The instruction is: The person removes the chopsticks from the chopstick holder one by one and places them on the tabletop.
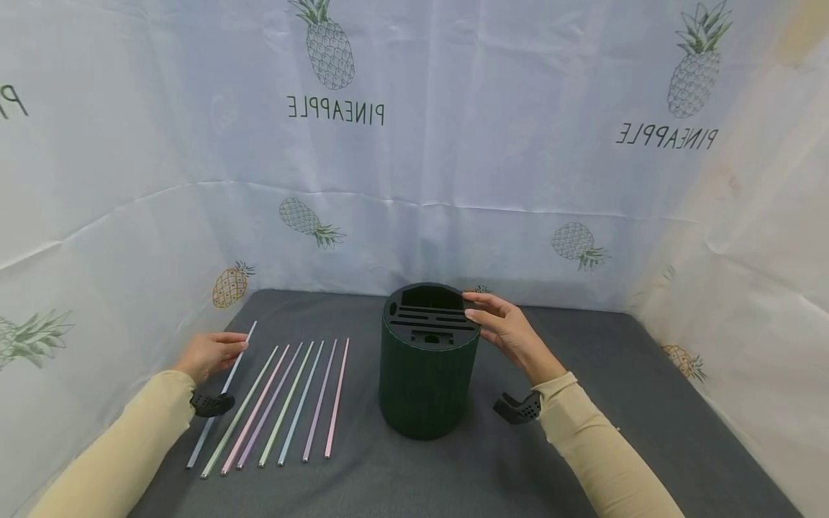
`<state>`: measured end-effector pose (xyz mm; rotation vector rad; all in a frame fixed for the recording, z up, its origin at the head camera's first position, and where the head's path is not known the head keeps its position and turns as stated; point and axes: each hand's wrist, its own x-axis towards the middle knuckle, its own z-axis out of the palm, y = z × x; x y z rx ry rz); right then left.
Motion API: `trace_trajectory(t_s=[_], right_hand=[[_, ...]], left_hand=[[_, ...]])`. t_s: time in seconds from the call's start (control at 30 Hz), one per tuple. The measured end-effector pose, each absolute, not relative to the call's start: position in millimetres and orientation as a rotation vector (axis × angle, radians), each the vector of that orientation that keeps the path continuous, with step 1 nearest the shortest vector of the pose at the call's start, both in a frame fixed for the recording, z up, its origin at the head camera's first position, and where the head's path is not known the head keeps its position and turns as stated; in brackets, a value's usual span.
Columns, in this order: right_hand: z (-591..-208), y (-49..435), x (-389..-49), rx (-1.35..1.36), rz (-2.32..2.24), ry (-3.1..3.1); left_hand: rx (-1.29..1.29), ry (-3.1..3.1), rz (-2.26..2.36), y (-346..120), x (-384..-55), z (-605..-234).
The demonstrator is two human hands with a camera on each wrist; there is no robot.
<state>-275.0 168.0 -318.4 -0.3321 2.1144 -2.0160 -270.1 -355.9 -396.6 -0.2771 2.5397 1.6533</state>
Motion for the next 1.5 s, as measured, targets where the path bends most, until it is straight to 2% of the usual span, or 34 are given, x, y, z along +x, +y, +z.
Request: trace_trajectory(t_s=[0.83, 1.5], right_hand=[[-316.2, 167.9, -275.1, -0.344, -2.005, 2.117], [-319.7, 169.4, -275.9, -0.353, -2.002, 2.116]], left_hand=[[-0.442, 2.577, 1.585, -352.7, -277.1, -427.7], [-0.429, 2.636, 1.438, -350.8, -280.7, -433.6]])
